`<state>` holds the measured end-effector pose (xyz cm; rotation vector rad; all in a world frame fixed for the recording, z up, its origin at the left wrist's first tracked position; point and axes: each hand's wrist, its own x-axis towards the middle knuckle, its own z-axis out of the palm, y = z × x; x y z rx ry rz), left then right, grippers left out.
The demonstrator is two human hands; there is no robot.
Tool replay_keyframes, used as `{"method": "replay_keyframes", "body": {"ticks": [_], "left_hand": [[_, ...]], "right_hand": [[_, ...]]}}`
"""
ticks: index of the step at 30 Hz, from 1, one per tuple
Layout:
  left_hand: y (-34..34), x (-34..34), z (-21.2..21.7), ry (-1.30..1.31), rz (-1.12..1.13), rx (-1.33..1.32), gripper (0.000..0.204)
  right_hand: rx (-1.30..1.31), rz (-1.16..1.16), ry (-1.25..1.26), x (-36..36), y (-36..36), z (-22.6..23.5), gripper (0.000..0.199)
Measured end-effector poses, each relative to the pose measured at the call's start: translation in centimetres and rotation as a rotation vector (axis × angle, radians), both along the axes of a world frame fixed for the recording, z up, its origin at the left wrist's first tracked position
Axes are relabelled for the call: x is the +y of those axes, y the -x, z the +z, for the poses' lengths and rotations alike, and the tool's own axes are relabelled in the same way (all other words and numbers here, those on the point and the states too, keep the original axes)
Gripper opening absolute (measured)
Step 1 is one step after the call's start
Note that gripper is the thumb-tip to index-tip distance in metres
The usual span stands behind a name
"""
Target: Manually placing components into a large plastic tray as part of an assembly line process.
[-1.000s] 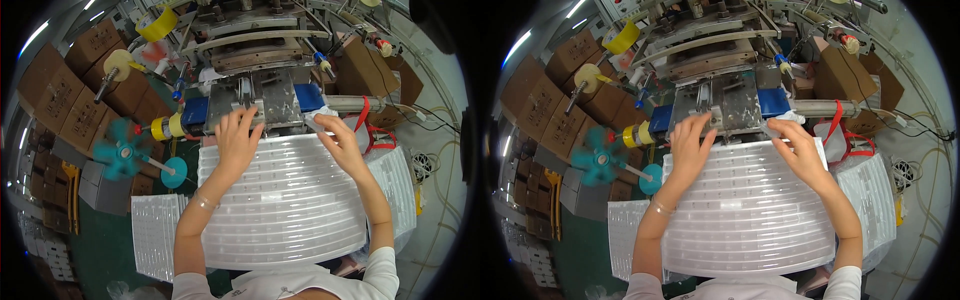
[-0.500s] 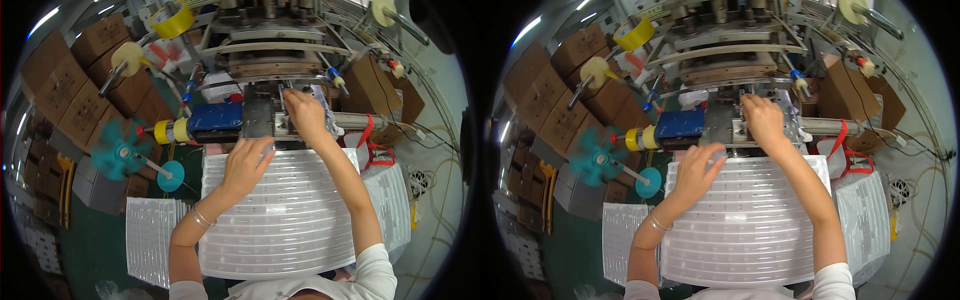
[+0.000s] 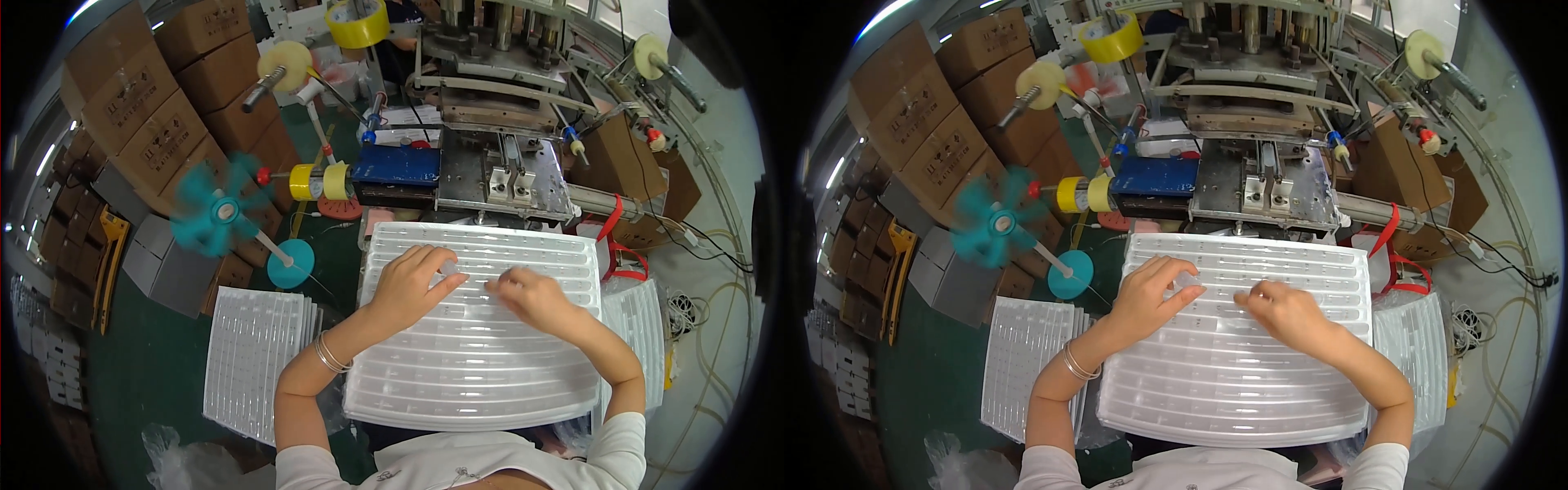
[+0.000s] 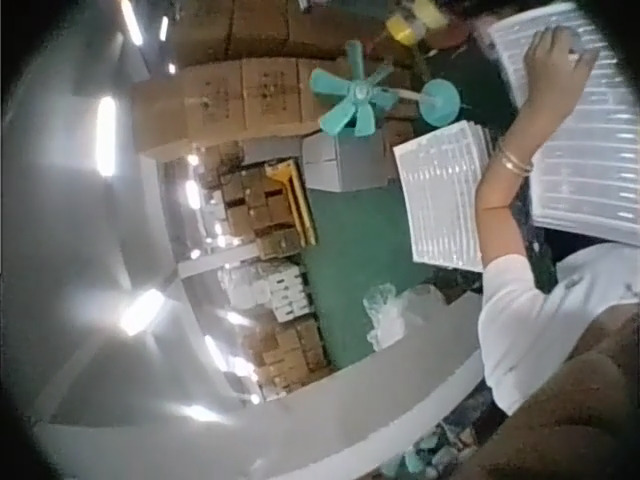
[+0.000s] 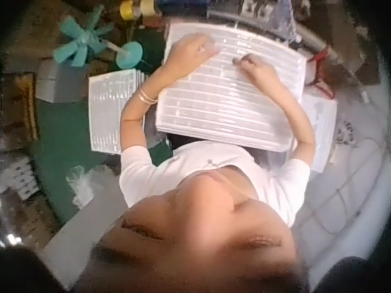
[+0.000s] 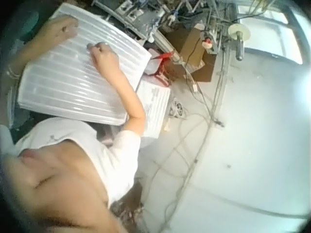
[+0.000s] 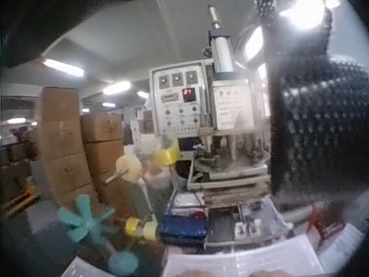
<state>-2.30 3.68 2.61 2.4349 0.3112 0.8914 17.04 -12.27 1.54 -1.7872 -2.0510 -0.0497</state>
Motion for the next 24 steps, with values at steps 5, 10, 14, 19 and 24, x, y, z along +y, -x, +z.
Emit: {"method": "replay_keyframes", "body": {"ticks": [5, 10, 14, 19, 24], "left_hand": [[3.9, -2.7, 1.7, 0.044, 0.002, -0.013, 0.028], [6.7, -3.4, 1.5, 0.313, 0.061, 0.048, 0.013], [6.0, -2.9, 0.6, 0.372, 0.042, -0.036, 0.011], [1.9, -3.2, -0.1, 0.147, -0.004, 0.054, 0.019], [-0.5, -2.9, -0.9, -0.034, 0.089, 0.095, 0.018]], "right_hand": [[-0.286, 0.078, 0.149, -2.3, 0.7, -3.1, 0.028], [-0.274, 0.057, 0.203, -2.3, 0.4, -3.5, 0.021], [0.188, 0.021, 0.208, -1.2, 1.0, -0.2, 0.017], [0.381, -0.026, -0.105, 1.9, 0.3, 3.8, 0.019], [0.855, -0.214, -0.023, 2.4, -4.1, 2.8, 0.016]]}}
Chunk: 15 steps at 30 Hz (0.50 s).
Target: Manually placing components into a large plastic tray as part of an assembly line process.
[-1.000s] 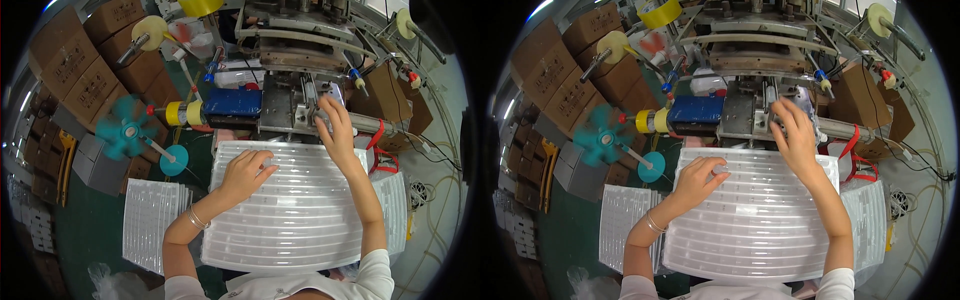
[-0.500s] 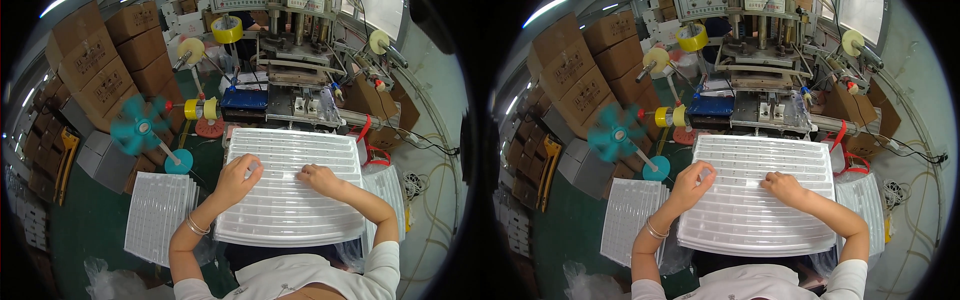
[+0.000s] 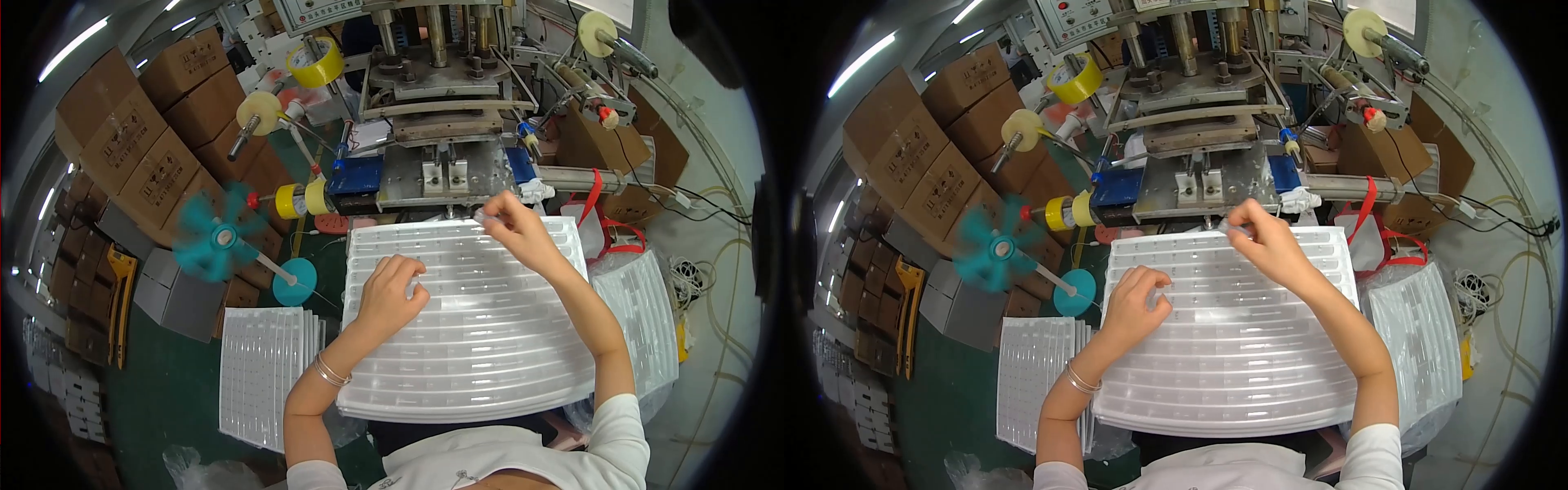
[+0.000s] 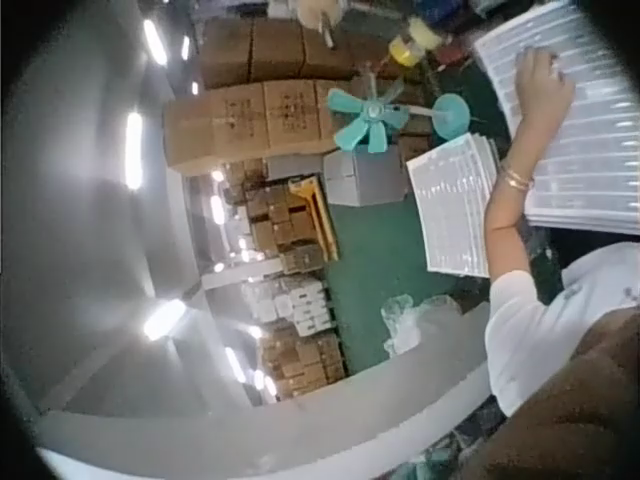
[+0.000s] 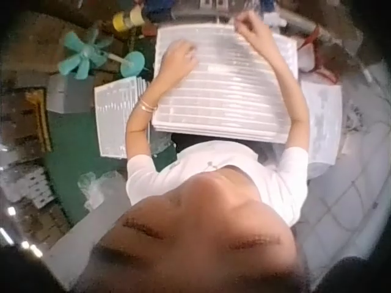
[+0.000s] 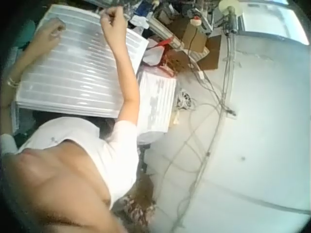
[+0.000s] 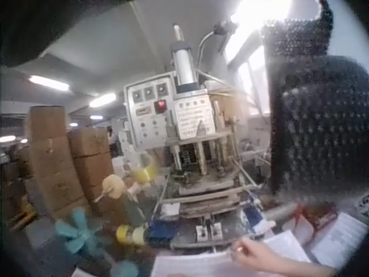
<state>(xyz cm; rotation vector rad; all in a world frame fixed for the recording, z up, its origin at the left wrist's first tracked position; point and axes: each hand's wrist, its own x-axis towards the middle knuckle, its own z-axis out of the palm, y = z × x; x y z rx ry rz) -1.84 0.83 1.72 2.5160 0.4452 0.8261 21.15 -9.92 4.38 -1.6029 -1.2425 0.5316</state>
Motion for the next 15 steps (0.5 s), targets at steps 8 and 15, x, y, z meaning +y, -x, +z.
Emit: {"method": "replay_keyframes", "body": {"ticks": [8, 15], "left_hand": [[-7.2, 3.9, -0.9, -0.318, 0.03, -0.132, 0.027], [-16.6, 9.4, 3.5, -0.501, 0.322, 0.109, 0.034]], "right_hand": [[-0.097, -0.086, -0.193, -0.3, -2.5, -0.5, 0.021], [-0.367, -0.208, -0.328, 4.0, -3.8, -0.1, 0.026]]}}
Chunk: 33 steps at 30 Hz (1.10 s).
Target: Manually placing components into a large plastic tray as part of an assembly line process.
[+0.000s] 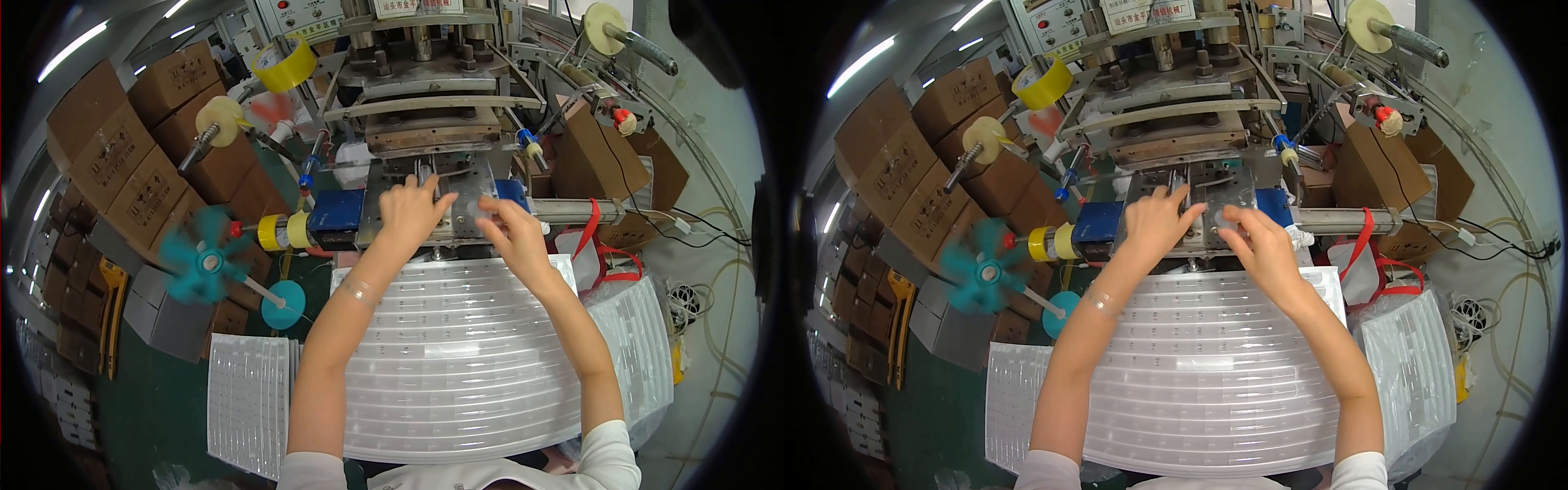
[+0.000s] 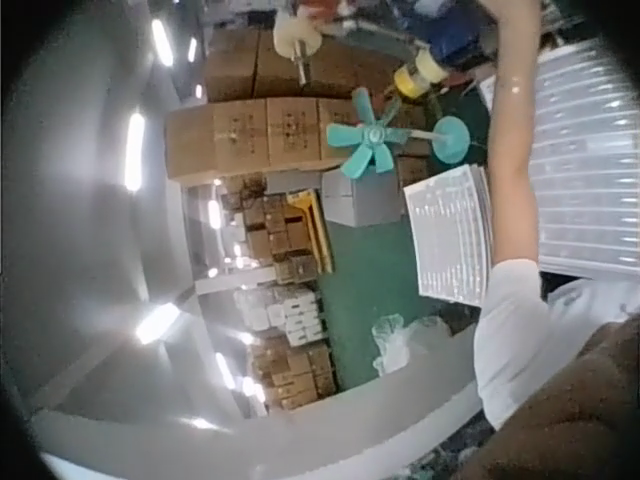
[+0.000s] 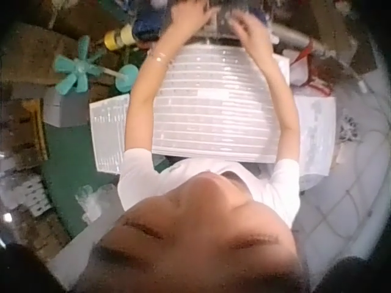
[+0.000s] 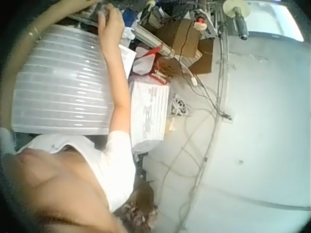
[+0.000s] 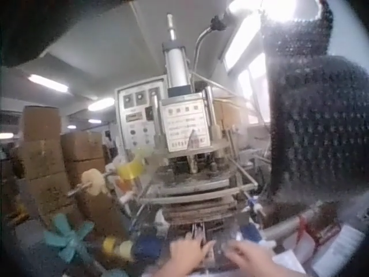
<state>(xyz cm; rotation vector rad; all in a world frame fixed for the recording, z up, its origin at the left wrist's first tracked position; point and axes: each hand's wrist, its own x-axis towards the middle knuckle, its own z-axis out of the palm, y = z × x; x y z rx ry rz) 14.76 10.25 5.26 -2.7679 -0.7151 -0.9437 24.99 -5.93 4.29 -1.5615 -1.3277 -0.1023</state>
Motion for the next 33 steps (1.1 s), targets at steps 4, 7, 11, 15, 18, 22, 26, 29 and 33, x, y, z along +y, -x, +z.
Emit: {"method": "replay_keyframes", "body": {"ticks": [4, 7, 11, 15, 18, 22, 26, 29, 33], "left_hand": [[0.0, 0.2, 0.3, 0.018, -0.163, -0.039, 0.031], [3.2, -1.7, -0.3, 0.101, -0.329, -0.309, 0.025], [8.7, -4.0, -0.7, 0.41, -0.369, -0.243, 0.024], [11.0, -5.3, -0.6, 0.406, -0.363, -0.17, 0.026], [11.5, -6.0, -0.9, 0.471, -0.435, -0.127, 0.031], [12.1, -8.3, -1.6, 0.445, -0.479, -0.072, 0.034], [11.9, -10.8, -4.0, 0.356, -0.494, 0.285, 0.03], [12.1, -10.8, -6.2, 0.274, -0.511, 0.523, 0.029], [12.8, -10.3, -6.6, 0.383, -0.515, 0.552, 0.03]], "right_hand": [[-0.261, -0.138, -0.143, 3.5, -0.7, -0.1, 0.023], [-0.403, -0.212, -0.15, 5.5, -1.8, -0.1, 0.02], [-0.458, -0.319, -0.023, 7.6, -2.1, -1.6, 0.017], [-0.355, -0.288, -0.018, 7.8, -2.8, -2.3, 0.022], [-0.475, -0.284, -0.176, 6.4, -2.8, -2.0, 0.026], [-0.462, -0.03, -0.177, -0.4, 1.0, -1.9, 0.024], [-0.613, 0.231, -0.148, -7.6, 3.9, -5.6, 0.035], [-0.741, 0.371, 0.087, -9.9, 5.0, -7.1, 0.031], [-0.746, 0.365, 0.353, -10.7, 4.8, -7.8, 0.027]]}}
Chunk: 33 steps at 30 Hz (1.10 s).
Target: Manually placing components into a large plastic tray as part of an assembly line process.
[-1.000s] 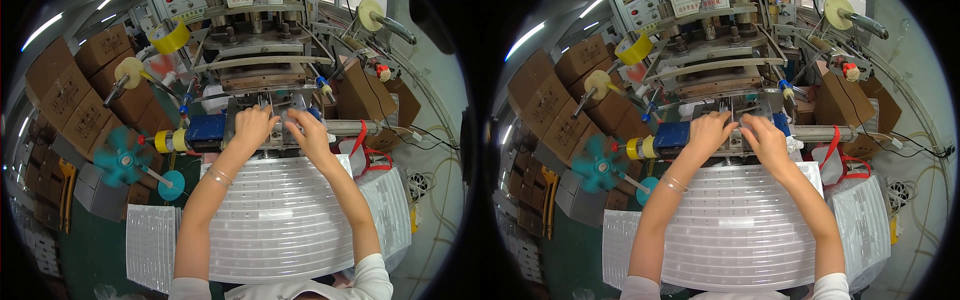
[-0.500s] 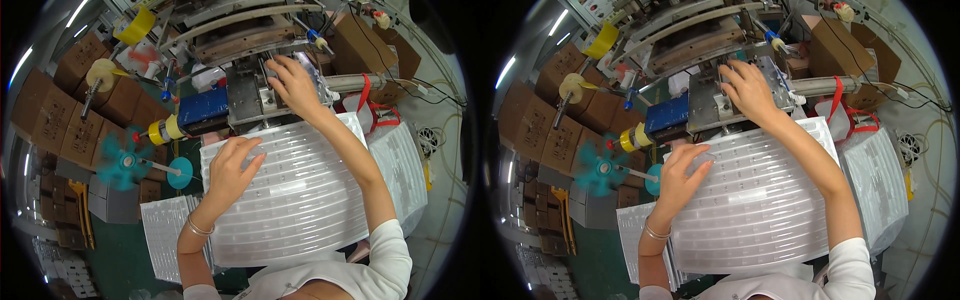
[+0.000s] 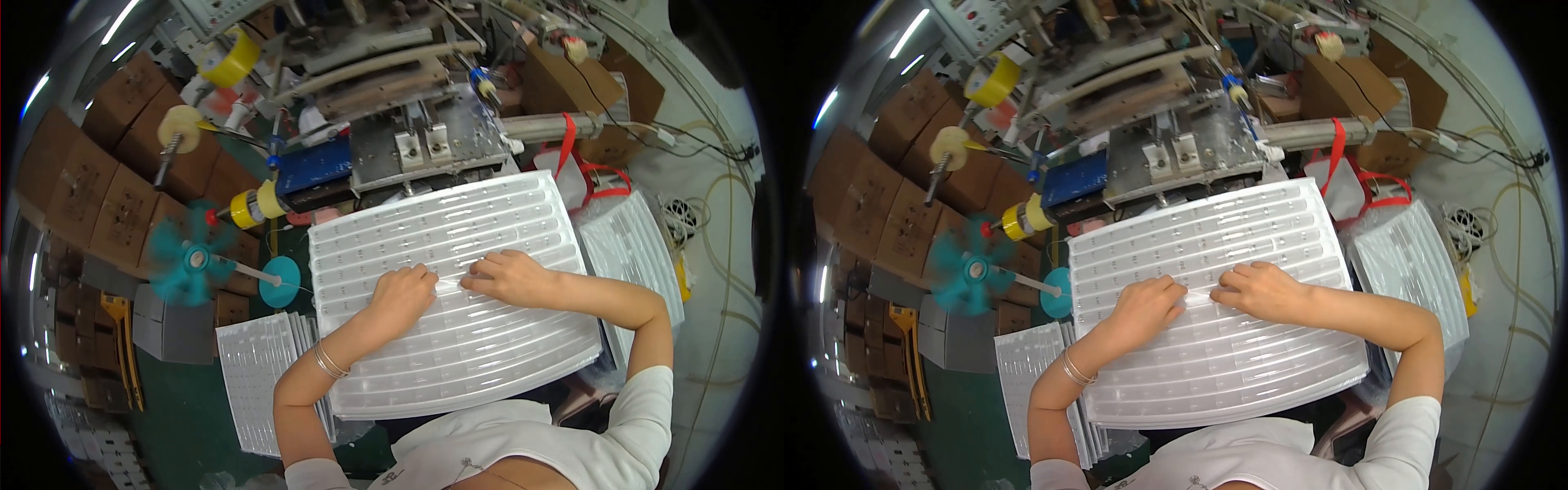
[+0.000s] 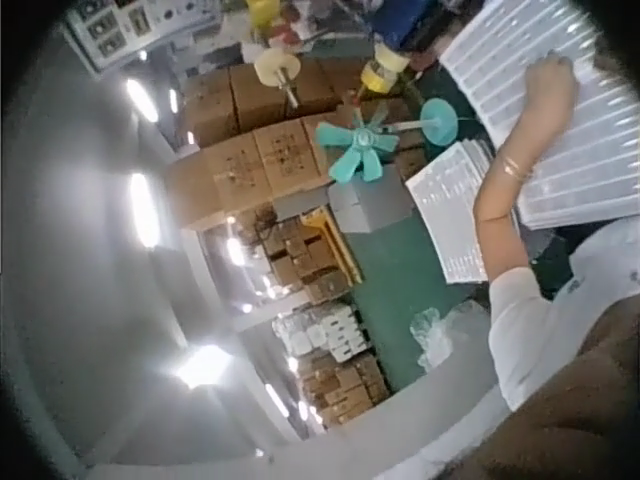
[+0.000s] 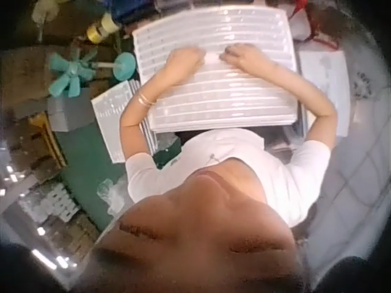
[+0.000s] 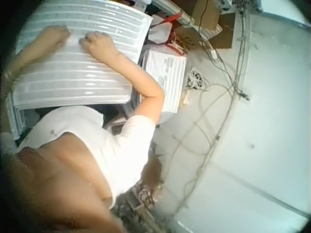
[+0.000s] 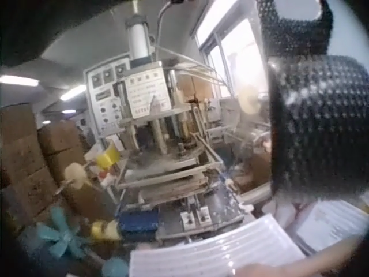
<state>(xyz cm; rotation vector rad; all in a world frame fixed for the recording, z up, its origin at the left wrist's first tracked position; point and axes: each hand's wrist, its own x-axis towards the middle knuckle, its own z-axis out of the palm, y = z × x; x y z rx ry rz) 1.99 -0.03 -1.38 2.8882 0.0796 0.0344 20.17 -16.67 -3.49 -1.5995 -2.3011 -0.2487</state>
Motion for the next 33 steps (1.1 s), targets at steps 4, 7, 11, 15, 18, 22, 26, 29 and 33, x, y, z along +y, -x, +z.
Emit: {"method": "replay_keyframes", "body": {"ticks": [4, 7, 11, 15, 18, 22, 26, 29, 33], "left_hand": [[0.8, -0.5, 0.7, 0.065, 0.021, -0.082, 0.028], [1.0, -1.1, 2.1, 0.135, 0.081, -0.19, 0.027], [1.3, -0.1, 3.3, 0.054, 0.146, -0.393, 0.032], [0.6, 0.4, 3.4, 0.054, 0.166, -0.419, 0.035], [0.8, 1.2, 2.6, 0.003, 0.153, -0.459, 0.033], [0.2, 2.9, 1.9, 0.01, 0.256, -0.515, 0.037], [-3.3, 4.2, 2.9, -0.096, 0.36, -0.674, 0.041], [-7.2, 6.5, 4.5, -0.272, 0.428, -0.785, 0.04], [-12.8, 9.5, 6.2, -0.409, 0.548, -0.459, 0.044]], "right_hand": [[0.005, -0.074, 0.178, -0.5, -0.3, 0.2, 0.026], [0.02, -0.095, 0.247, -0.4, -0.1, 0.9, 0.023], [0.287, -0.209, 0.28, 1.3, 0.2, 6.6, 0.024], [0.422, -0.442, 0.055, 3.5, -4.6, 5.2, 0.025], [0.547, -0.459, 0.017, 3.4, -4.5, 5.6, 0.02], [0.639, -0.406, -0.071, 4.4, -4.9, 6.6, 0.012], [0.809, -0.393, -0.118, 5.3, -4.9, 7.3, 0.022], [0.803, -0.35, -0.136, 6.9, -5.1, 7.9, 0.029], [0.788, -0.438, -0.232, 9.6, -5.7, 8.1, 0.027]]}}
